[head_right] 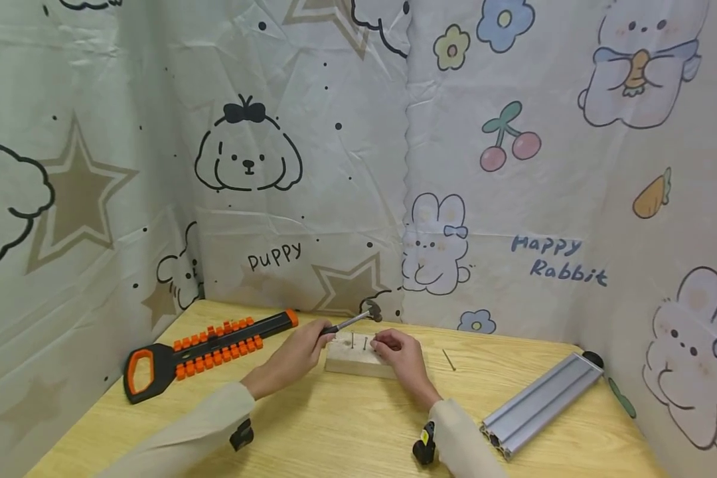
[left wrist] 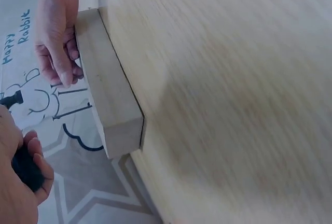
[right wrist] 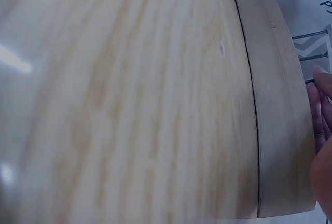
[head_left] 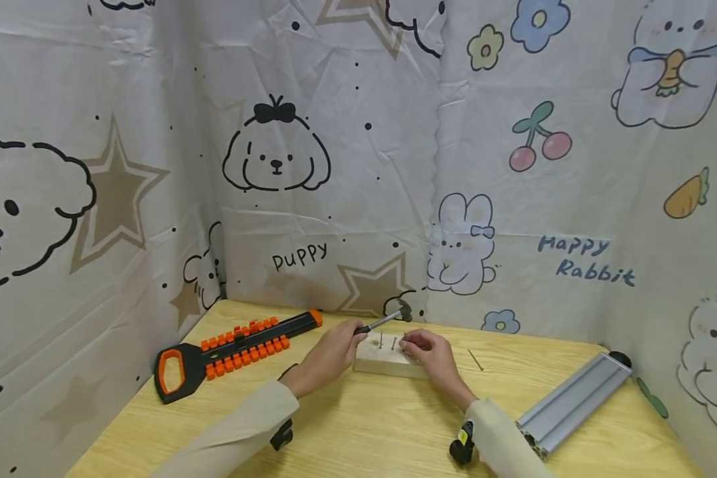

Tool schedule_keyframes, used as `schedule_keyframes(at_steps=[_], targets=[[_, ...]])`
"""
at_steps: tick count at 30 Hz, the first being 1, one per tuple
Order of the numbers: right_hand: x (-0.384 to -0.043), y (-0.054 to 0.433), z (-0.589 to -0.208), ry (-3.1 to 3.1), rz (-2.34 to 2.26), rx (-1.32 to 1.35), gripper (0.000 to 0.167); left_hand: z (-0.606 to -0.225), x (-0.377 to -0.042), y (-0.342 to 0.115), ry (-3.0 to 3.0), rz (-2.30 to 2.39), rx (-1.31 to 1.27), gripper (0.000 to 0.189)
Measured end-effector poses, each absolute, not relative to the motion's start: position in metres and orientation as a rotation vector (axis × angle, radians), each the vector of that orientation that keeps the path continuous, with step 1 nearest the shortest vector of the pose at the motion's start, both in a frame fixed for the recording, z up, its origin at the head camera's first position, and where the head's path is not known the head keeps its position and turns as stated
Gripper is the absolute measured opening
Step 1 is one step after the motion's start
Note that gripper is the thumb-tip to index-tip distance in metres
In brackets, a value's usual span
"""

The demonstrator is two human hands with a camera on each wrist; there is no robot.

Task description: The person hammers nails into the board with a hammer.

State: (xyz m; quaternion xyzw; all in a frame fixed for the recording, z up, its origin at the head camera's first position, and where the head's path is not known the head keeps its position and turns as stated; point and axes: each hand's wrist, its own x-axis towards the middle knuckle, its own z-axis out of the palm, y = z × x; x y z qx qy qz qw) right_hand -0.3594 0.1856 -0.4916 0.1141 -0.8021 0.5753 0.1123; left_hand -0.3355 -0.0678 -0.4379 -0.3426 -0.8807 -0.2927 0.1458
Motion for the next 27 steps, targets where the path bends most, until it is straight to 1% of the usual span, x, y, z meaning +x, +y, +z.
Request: schedule_keyframes(at_steps=[4,6,11,15,22,27], targets=[[-0.362,0.187,-0.491,-2.337,1.690,0.332,0.013,-0.434,-0.337,-0.067,-2.564,-0.798,-1.032,0.008],[-0.362,0.187,-0.492,-2.341,1.698,0.358,0.015,-0.434,-0.336,-0.068,-2.588,-0.812,-1.021,0.008],[-0.361,0.185,-0.494,-2.353,1.717,0.368,0.014,-0.434,-0.335,-0.071,-2.563,-0.853,-0.976,0.008],[-0.361,0.185,-0.494,-2.343,1.706,0.350,0.012,-0.435,-0.336,-0.071,-2.566,-0.786,-1.033,0.007],[-0.362,0.188,-0.493,-2.362,1.695,0.336,0.011,-0.442,-0.336,-0.067,-2.525,-0.816,-1.011,0.008],[-0.360,0.189,-0.492,-2.361,1.713,0.335,0.009,-0.449,-0.332,-0.064,-2.512,-0.745,-1.033,0.006]])
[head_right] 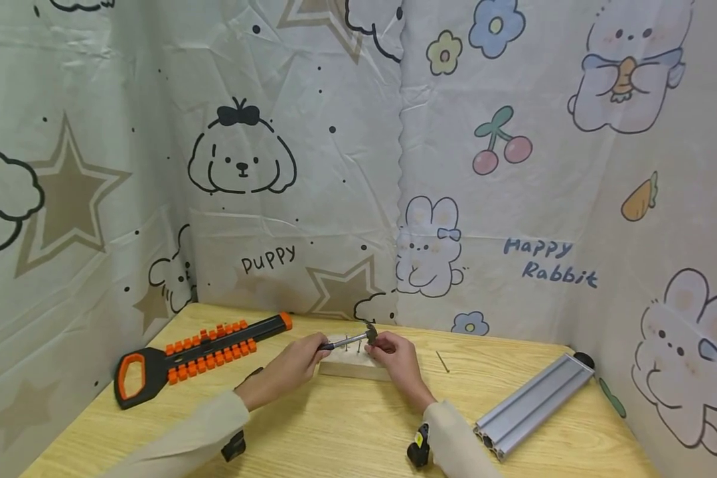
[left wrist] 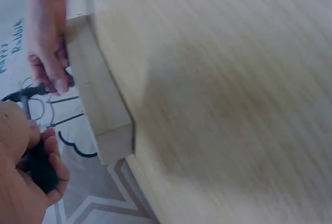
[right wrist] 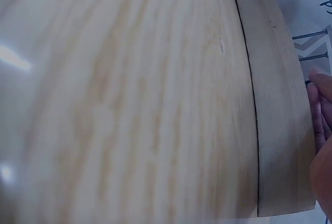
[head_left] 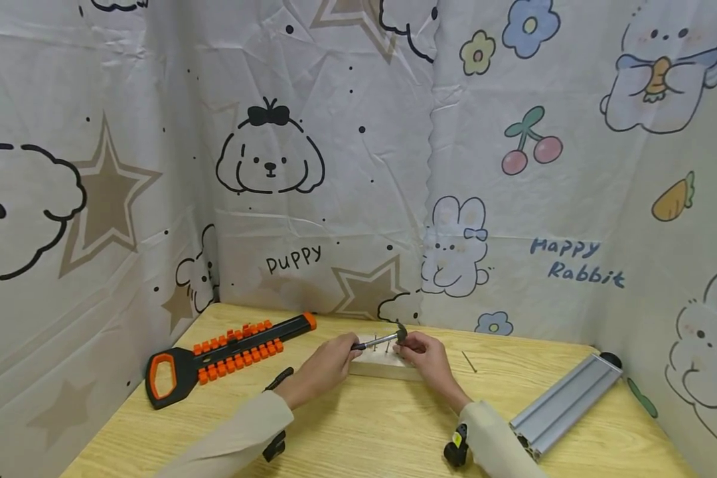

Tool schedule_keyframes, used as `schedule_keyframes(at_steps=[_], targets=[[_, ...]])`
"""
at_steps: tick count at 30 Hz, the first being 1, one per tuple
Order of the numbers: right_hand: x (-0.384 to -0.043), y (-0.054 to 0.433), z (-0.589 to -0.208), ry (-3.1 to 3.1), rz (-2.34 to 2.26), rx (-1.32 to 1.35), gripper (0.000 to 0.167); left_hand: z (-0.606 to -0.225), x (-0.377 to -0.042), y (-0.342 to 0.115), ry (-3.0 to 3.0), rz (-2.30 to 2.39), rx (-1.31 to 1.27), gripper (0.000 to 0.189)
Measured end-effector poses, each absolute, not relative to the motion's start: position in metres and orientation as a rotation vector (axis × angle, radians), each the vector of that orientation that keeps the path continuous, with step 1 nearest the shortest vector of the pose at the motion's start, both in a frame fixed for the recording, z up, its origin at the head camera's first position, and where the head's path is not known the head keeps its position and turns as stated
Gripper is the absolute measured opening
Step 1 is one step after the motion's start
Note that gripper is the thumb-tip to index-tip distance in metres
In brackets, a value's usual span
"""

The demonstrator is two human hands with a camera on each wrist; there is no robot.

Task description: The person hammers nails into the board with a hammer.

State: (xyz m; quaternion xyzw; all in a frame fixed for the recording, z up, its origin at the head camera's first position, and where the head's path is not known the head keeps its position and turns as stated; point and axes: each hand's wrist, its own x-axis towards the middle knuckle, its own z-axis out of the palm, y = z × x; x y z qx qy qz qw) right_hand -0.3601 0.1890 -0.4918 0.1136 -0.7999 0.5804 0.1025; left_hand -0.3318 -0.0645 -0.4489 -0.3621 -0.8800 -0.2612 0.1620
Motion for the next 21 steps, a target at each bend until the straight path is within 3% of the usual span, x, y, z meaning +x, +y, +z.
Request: schedule_keyframes(at_steps=[21], targets=[[-0.3599,0.1879,-0.4930,-2.368,1.663,0.330,0.008,-0.4425,-0.3325,-0.0665,-2.493,-0.739,-1.061,0.006]])
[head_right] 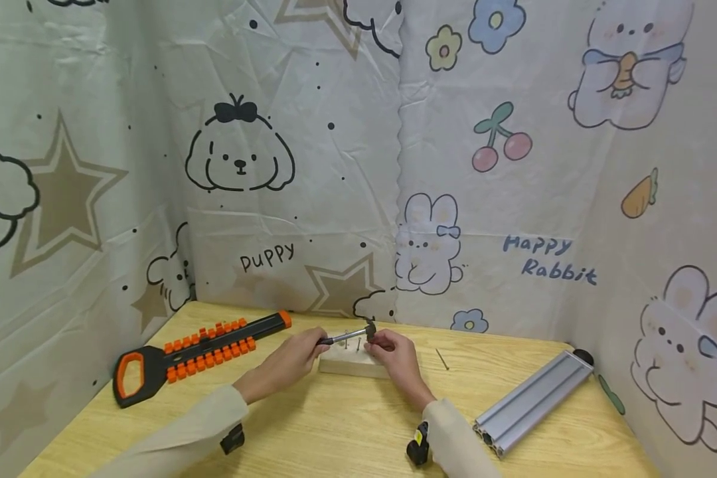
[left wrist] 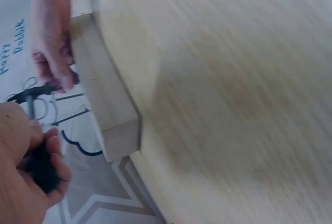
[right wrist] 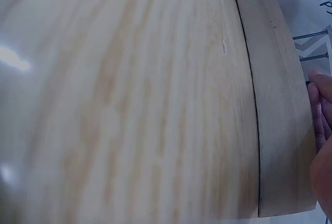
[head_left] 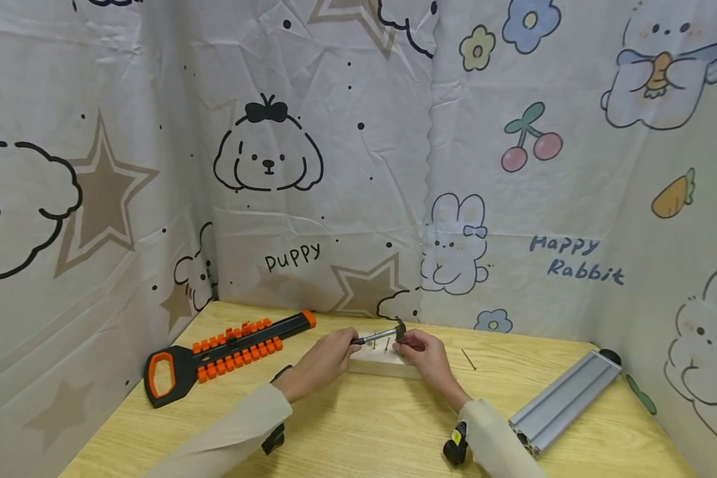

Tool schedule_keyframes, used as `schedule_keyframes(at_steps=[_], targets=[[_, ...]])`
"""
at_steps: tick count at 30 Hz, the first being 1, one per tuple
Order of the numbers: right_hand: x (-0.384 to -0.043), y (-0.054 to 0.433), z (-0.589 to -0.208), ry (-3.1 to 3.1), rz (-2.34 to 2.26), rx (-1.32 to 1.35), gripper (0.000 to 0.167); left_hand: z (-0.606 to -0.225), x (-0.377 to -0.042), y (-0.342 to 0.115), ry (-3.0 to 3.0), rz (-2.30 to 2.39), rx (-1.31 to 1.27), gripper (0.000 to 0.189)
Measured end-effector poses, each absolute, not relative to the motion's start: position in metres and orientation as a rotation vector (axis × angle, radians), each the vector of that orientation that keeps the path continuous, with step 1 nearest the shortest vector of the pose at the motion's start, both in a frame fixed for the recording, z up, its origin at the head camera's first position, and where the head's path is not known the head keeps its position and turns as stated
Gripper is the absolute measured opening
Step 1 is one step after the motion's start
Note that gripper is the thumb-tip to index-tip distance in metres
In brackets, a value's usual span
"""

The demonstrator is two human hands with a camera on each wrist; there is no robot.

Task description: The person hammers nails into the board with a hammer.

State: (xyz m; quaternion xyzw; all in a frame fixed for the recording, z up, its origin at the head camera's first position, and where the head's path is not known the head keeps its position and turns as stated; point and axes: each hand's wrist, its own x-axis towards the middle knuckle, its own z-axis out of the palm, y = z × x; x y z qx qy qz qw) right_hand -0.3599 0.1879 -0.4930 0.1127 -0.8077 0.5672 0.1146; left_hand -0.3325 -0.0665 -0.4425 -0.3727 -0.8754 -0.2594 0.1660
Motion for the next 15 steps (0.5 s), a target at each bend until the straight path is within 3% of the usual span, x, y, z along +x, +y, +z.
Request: schedule_keyframes(at_steps=[15], targets=[[-0.3582,0.1889,-0.4884,-2.376,1.708,0.340,0.014,-0.4513,-0.3302,-0.0700,-2.423,-0.741,-1.035,0.006]])
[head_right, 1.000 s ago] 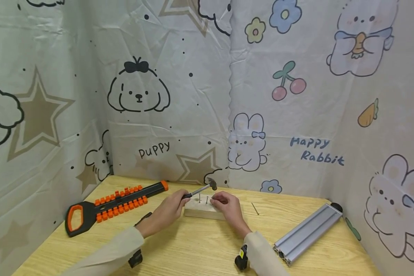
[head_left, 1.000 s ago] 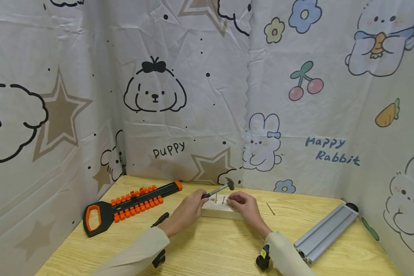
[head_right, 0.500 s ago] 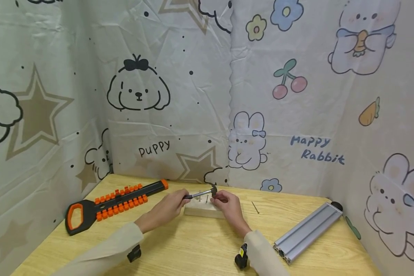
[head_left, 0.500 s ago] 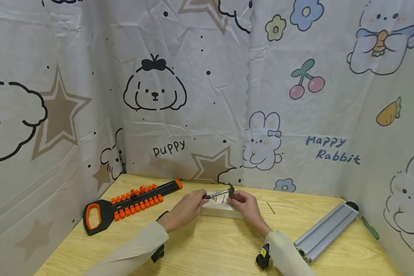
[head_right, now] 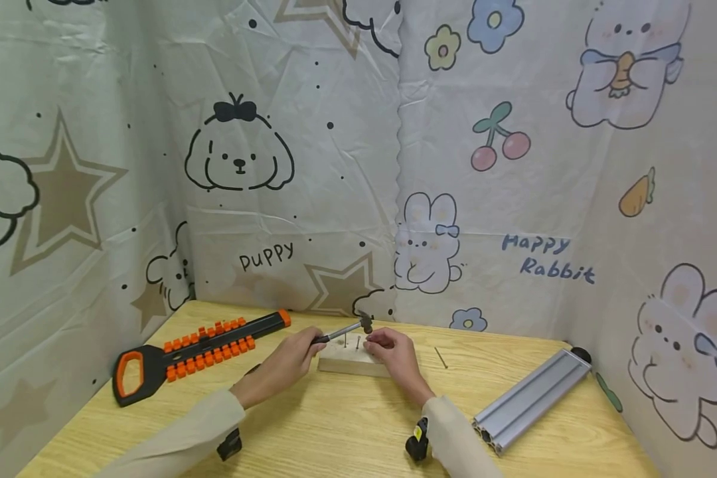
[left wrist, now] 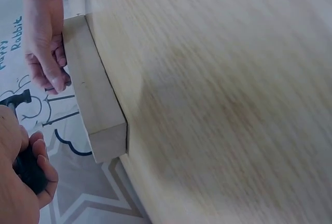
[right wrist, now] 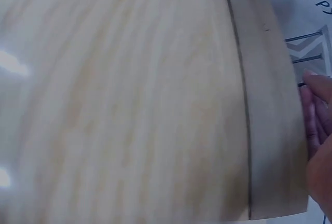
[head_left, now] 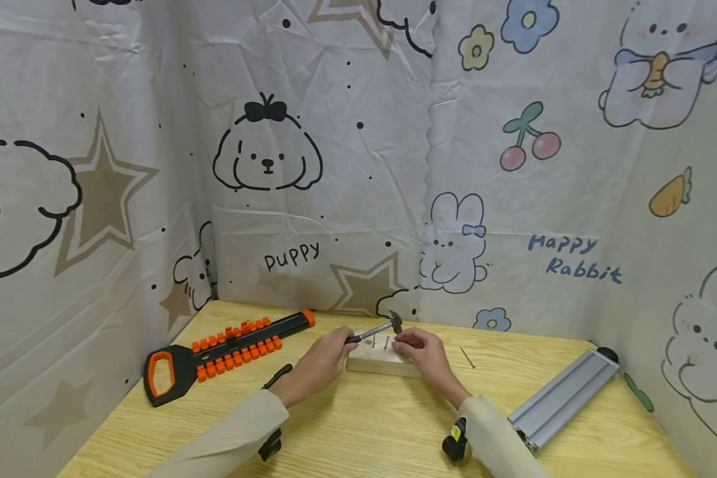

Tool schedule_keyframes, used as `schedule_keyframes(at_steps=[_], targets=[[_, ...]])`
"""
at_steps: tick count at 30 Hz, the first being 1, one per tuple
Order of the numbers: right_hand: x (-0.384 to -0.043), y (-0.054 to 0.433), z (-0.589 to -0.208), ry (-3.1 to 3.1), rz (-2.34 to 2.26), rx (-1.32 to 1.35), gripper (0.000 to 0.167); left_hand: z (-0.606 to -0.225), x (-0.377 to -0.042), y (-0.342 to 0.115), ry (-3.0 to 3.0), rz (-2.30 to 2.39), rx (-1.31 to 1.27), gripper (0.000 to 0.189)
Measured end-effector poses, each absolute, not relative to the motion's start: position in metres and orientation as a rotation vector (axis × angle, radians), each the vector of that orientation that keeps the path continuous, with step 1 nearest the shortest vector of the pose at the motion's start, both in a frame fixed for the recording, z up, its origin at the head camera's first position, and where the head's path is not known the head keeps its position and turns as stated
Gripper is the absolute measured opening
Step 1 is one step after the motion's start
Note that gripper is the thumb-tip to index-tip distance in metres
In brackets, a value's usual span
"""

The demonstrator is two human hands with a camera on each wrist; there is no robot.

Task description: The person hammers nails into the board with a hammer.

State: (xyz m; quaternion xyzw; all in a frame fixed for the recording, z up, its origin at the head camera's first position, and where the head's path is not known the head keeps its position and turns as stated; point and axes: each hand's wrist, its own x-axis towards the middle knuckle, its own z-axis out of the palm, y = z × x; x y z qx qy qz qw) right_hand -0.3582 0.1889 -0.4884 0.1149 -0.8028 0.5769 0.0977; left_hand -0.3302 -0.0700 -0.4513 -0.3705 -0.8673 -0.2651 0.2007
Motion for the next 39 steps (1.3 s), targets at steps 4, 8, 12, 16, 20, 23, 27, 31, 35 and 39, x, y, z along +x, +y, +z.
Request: schedule_keyframes(at_steps=[4,8,12,16,20,23,27,31,35,39], targets=[[-0.356,0.191,-0.483,-2.384,1.775,0.368,0.017,-0.452,-0.330,-0.073,-2.450,-0.740,-1.038,0.006],[-0.353,0.195,-0.474,-2.407,1.778,0.401,0.020,-0.451,-0.328,-0.075,-2.481,-0.778,-1.035,0.006],[-0.351,0.202,-0.461,-2.454,1.737,0.378,0.022,-0.450,-0.328,-0.077,-2.512,-0.827,-1.015,0.007],[-0.351,0.214,-0.451,-2.509,1.672,0.339,0.026,-0.450,-0.327,-0.079,-2.524,-0.850,-0.991,0.006],[-0.352,0.229,-0.445,-2.526,1.605,0.320,0.024,-0.449,-0.327,-0.080,-2.517,-0.847,-0.987,0.008],[-0.352,0.242,-0.443,-2.565,1.506,0.321,0.021,-0.449,-0.327,-0.081,-2.517,-0.842,-0.989,0.010],[-0.353,0.260,-0.443,-2.644,1.350,0.330,0.018,-0.450,-0.326,-0.082,-2.523,-0.858,-0.983,0.008],[-0.352,0.276,-0.441,-2.712,1.206,0.356,0.017,-0.449,-0.326,-0.082,-2.524,-0.860,-0.968,0.006],[-0.350,0.289,-0.441,-2.761,0.989,0.416,0.014,-0.449,-0.326,-0.082,-2.524,-0.866,-0.956,0.006],[-0.351,0.301,-0.443,-2.796,0.804,0.458,0.015,-0.449,-0.325,-0.081,-2.530,-0.890,-0.947,0.006]])
